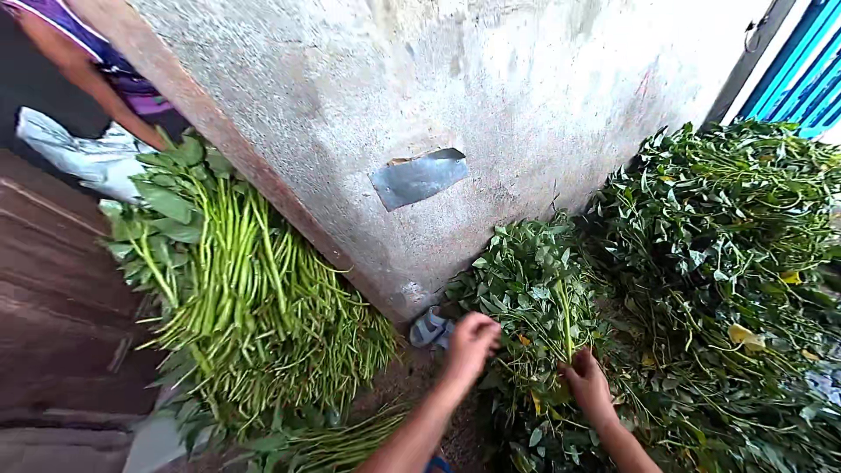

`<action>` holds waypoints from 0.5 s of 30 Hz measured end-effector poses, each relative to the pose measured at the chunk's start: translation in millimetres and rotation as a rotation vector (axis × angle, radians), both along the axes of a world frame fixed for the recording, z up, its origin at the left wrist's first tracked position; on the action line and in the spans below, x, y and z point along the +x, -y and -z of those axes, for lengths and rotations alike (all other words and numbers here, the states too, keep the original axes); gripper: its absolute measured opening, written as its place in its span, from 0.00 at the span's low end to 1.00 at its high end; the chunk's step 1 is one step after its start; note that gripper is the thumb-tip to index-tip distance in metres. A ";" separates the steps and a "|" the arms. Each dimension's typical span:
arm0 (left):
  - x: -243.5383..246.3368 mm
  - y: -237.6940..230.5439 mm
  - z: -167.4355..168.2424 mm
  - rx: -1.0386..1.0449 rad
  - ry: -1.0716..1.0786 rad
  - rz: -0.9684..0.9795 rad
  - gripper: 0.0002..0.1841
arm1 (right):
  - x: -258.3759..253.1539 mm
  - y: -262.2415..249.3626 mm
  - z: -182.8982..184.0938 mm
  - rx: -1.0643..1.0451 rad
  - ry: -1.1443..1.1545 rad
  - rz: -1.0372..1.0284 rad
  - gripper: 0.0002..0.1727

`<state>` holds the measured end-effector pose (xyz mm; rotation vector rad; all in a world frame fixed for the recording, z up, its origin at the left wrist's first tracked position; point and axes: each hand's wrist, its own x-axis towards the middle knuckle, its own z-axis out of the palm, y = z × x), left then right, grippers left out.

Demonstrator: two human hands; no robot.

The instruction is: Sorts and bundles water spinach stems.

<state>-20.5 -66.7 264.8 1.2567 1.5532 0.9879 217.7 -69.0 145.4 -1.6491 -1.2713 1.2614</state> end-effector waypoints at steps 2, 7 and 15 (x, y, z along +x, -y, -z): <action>48.3 7.7 21.8 -0.031 0.149 0.065 0.13 | -10.2 22.9 -9.2 0.111 0.175 -0.032 0.22; 83.3 4.3 64.4 -0.131 0.054 -0.151 0.19 | -26.6 61.0 -10.5 0.258 0.401 -0.173 0.16; 48.1 3.1 65.2 -0.420 0.136 -0.175 0.13 | -32.3 71.8 -8.2 0.403 0.532 -0.370 0.21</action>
